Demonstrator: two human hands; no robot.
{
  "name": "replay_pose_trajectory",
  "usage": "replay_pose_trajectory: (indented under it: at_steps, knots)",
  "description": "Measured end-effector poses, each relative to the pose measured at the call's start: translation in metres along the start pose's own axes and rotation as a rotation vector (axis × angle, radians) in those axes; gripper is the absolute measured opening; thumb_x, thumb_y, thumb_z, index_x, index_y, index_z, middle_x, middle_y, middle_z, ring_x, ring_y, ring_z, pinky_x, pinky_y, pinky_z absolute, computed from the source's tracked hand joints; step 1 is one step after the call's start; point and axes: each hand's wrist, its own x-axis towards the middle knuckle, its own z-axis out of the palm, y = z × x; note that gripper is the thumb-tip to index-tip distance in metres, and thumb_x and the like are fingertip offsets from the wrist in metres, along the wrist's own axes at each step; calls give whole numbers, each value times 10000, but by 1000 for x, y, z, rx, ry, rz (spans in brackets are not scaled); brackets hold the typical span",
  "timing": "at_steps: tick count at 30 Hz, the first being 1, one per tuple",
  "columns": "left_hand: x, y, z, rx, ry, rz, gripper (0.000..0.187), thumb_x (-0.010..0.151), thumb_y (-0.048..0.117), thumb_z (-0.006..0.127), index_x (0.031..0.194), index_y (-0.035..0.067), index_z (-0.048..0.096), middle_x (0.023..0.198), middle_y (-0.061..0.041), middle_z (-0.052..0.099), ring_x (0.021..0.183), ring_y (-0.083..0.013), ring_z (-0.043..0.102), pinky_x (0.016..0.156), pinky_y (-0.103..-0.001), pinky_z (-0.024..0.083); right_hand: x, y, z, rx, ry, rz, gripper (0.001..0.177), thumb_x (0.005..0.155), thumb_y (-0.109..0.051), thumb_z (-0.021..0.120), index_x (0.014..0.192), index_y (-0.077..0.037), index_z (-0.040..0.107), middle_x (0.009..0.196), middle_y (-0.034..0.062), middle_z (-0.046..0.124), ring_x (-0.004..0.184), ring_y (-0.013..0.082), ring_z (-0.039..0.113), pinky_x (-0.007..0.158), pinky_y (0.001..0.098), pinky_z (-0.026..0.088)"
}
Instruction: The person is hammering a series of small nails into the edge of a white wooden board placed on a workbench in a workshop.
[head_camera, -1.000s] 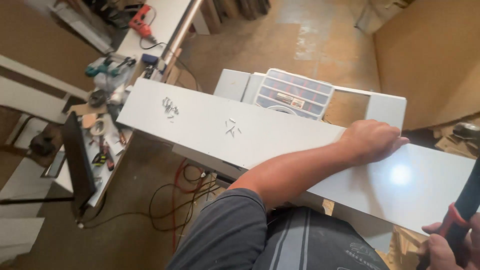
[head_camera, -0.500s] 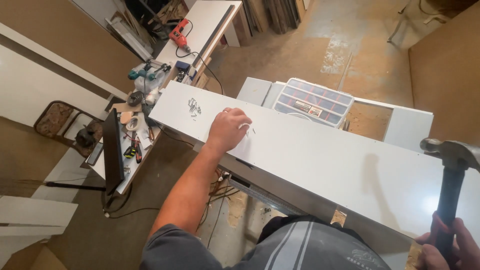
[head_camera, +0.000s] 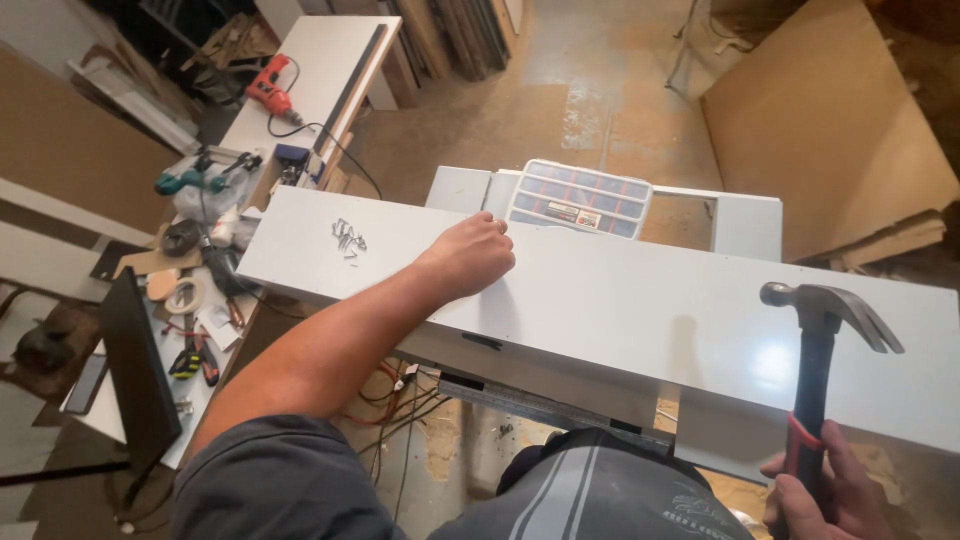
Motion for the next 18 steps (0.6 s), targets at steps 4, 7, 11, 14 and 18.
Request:
replay_pose_trajectory:
  at_steps: [4,7,11,14,18]
  knots:
    - [5,2,-3,34,-62,87,310,863,-104,547,700,118,689,706,-12,660,755,-214,557,761,-353,446,-19,-3,11,9,21,102,839,922,84,522,1707,-166,360,952,290,645,553,382,608,652,450,531]
    - [1,3,-11,-43,-33,97,320,861,-70,473,724,121,690,769,-21,643,799,-231,553,774,-362,445,-40,-20,32,137,240,121,738,957,121,546,1652,-120,484,964,277,657,566,333,558,583,389,492]
    - [2,38,-2,-347,369,189,76,733,9,611,706,80,615,729,-68,671,762,-316,632,677,-438,535,-40,5,27,210,290,31,729,933,87,533,1634,-101,465,891,245,660,480,292,535,500,354,467]
    - [-11,94,-21,-639,483,246,136,725,-1,584,668,92,503,670,-20,588,671,-212,557,617,-356,530,-38,-4,26,182,279,128,693,922,61,550,1586,-131,514,889,223,692,482,284,537,520,359,487]
    - [-24,151,-43,-1145,459,387,190,737,-33,559,841,107,633,753,-31,641,714,-222,605,654,-353,521,-31,-25,27,262,251,301,697,958,23,532,1614,-205,466,903,256,634,509,322,509,540,430,494]
